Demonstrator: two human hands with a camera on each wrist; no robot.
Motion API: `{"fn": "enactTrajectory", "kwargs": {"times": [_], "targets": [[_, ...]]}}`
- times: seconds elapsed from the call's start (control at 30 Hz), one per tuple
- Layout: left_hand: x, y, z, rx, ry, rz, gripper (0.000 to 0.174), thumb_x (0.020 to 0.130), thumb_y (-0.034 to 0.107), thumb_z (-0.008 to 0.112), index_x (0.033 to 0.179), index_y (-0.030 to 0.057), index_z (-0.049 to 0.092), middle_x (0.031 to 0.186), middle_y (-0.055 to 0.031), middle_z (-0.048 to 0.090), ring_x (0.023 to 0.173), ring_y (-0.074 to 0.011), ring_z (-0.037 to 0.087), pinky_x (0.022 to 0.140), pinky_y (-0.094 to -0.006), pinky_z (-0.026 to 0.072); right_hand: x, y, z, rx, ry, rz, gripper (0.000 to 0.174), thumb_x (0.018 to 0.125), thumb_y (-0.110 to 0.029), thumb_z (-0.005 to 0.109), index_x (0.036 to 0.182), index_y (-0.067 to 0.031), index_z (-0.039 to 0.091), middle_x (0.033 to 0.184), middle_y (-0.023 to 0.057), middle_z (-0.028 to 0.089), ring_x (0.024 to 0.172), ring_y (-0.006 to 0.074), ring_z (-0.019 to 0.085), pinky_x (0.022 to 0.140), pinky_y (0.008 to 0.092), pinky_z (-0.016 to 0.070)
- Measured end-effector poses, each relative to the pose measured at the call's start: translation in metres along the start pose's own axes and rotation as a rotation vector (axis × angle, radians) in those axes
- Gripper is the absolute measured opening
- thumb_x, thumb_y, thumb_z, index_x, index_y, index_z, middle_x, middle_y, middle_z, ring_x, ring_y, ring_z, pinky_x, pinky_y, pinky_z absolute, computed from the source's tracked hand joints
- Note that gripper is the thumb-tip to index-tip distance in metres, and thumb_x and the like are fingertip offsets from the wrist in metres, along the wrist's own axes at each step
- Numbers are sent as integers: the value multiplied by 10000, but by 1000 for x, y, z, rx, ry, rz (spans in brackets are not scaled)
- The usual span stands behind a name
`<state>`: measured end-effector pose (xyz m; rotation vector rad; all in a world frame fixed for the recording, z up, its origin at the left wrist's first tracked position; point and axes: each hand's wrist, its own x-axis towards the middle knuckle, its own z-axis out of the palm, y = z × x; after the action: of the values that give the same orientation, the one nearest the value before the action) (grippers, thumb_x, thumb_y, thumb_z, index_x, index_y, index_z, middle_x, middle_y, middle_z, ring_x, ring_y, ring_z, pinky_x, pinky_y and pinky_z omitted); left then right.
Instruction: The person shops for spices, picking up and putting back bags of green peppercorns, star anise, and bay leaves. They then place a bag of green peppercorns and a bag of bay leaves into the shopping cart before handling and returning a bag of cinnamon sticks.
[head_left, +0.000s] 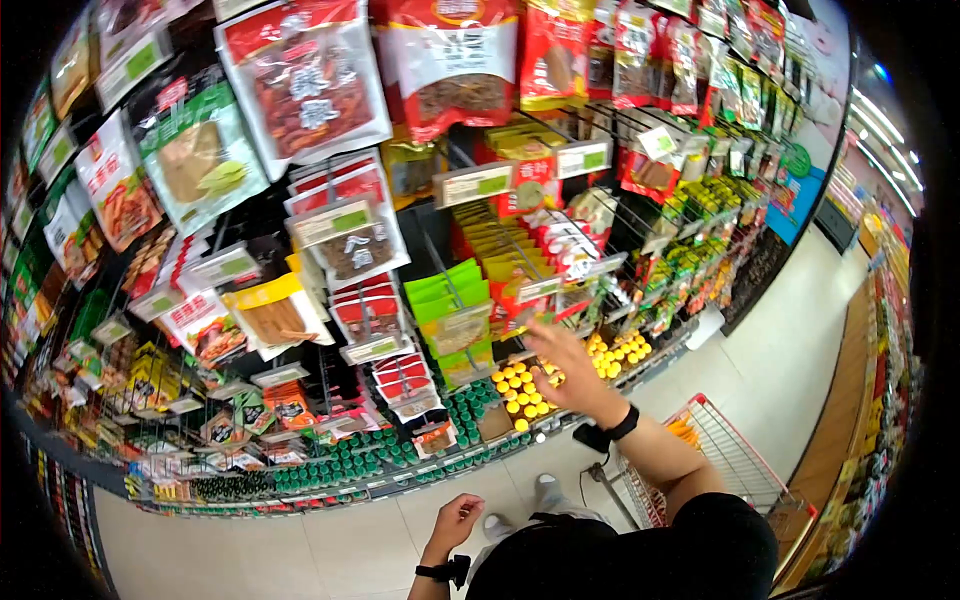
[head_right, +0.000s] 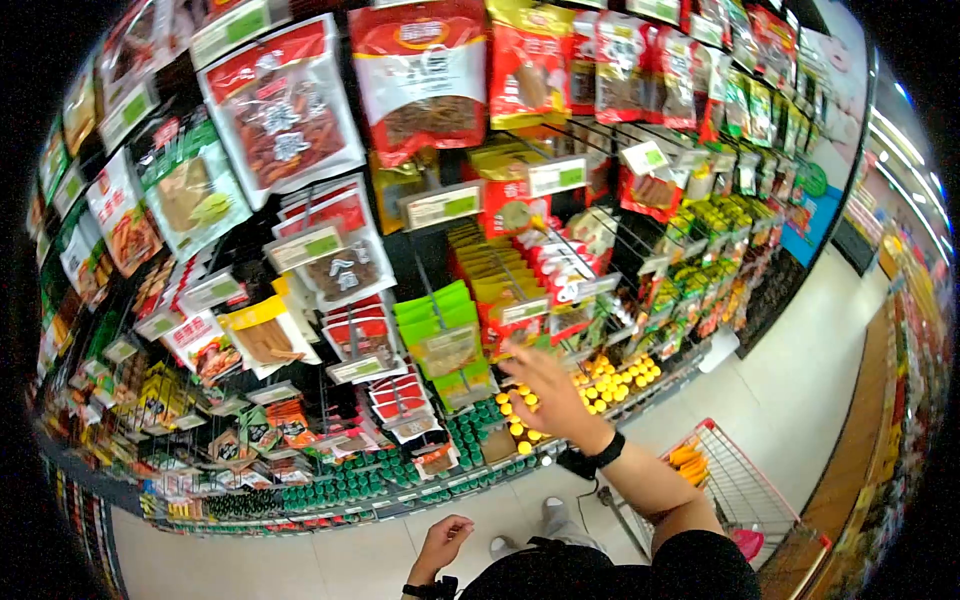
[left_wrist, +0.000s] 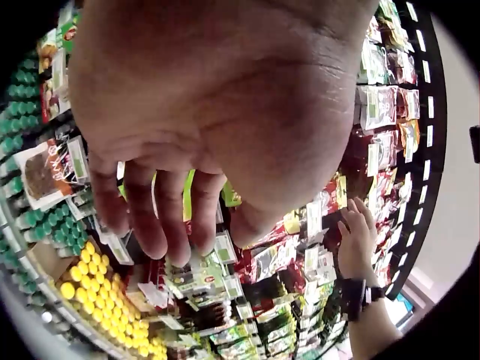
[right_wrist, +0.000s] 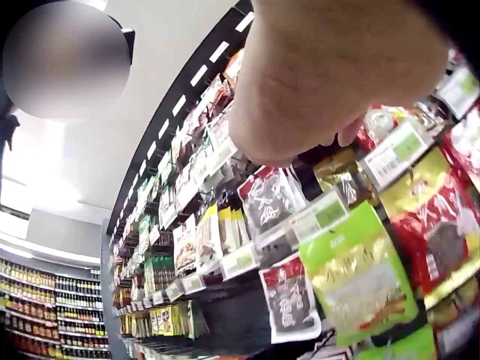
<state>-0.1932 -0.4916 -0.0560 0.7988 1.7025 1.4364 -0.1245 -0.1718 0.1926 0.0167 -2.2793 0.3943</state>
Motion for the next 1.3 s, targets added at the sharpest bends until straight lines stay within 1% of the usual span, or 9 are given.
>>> {"fn": "enactTrajectory", "kwargs": {"times": [0.17,0.33,0.63,0.83,1.03,1.13,1.17,1.27,1.3], "targets": [[26,6,23,120,-129,-19,177,918,211,675,1002,55,674,840,-30,678,754,-103,609,674,-258,493,-94,-11,16,181,-170,216,342,802,-83,655,1142,-68,622,1007,123,667,912,326,626,790,421,514],[65,32,68,302,-367,14,169,920,198,662,1003,50,672,861,-27,682,766,-114,607,704,-266,486,-163,-17,-11,224,-250,299,271,842,-153,624,1103,-80,631,825,138,640,790,350,624,696,446,505],[120,71,219,451,-679,55,183,922,169,652,1034,24,645,928,-67,688,835,-141,641,752,-286,505,-301,26,-115,148,-178,625,147,867,-181,587,954,-65,609,824,124,658,802,335,647,674,457,508],[107,104,351,522,-892,137,211,861,138,673,1031,16,643,949,-118,682,884,-228,667,781,-333,517,-418,65,-180,113,-242,1115,233,844,-220,618,1004,-53,642,873,135,691,822,340,666,722,438,527],[99,112,428,693,-1114,128,262,872,152,689,1087,12,635,999,-130,668,915,-246,655,836,-334,510,-598,135,-165,-88,-175,1428,308,817,-233,620,1030,-10,626,1031,209,642,984,396,603,855,465,495],[105,109,439,756,-1085,98,268,871,164,692,1085,12,636,1010,-137,667,926,-258,653,839,-336,509,-679,165,-140,-192,-147,1503,323,819,-253,603,989,21,598,1058,226,617,1059,416,544,939,485,448],[106,107,439,769,-1057,71,269,874,170,690,1085,13,637,1019,-138,669,937,-251,650,835,-339,509,-696,181,-137,-141,-302,1556,365,833,-278,599,1043,20,601,1104,219,606,1126,398,508,980,474,424],[108,112,442,809,-980,22,256,863,145,691,1071,10,628,989,-129,661,912,-249,648,819,-329,513,-708,200,-144,-60,-310,1692,458,842,-292,596,1175,21,571,1211,218,561,1210,386,465,1025,459,407],[108,114,443,832,-967,6,256,863,142,691,1077,15,629,994,-126,663,917,-249,649,821,-332,513,-718,211,-136,-29,-289,1753,565,862,-318,586,1308,19,501,1343,201,475,1286,372,415,1064,447,391]]}}
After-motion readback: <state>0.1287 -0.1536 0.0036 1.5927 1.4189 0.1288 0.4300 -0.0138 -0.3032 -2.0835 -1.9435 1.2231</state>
